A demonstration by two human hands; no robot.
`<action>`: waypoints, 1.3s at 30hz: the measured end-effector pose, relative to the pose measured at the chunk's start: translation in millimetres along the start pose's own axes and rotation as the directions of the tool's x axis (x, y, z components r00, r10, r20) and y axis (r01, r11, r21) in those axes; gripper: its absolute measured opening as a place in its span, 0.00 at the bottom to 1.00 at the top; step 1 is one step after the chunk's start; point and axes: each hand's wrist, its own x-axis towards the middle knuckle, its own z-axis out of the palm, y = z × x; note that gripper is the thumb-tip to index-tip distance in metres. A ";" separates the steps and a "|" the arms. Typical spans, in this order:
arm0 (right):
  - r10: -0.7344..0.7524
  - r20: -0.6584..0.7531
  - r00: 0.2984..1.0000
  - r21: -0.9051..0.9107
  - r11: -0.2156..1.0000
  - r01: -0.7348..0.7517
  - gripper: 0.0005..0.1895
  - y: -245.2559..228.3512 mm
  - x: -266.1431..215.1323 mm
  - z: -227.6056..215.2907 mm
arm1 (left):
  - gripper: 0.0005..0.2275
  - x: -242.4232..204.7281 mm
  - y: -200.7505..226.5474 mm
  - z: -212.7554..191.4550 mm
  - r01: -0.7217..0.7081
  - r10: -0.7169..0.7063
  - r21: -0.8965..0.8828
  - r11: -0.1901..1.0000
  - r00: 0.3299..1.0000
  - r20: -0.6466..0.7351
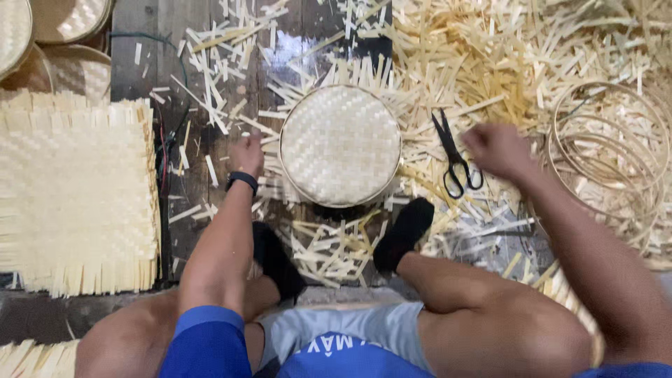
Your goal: The person weaves a basket by hand, placing a circular wooden rim onto a woven bamboo mat and folding the excess strips over the rim before securing them in place.
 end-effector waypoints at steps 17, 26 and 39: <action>0.067 -0.687 0.724 0.490 0.778 0.394 0.27 -38.8 105.4 210.3 | 0.18 -8.5 83.7 82.2 -0.028 -0.230 -0.675 0.737 0.929 -0.289; 0.334 -0.182 0.925 0.748 0.657 -0.090 0.31 31.0 95.6 196.0 | 0.27 -2.4 100.0 29.9 0.328 -0.117 -0.733 0.595 0.938 0.325; 0.268 0.340 0.901 0.661 0.613 -0.432 0.33 -17.0 130.6 166.6 | 0.26 63.5 171.8 131.5 -0.528 0.374 0.270 0.805 0.805 0.460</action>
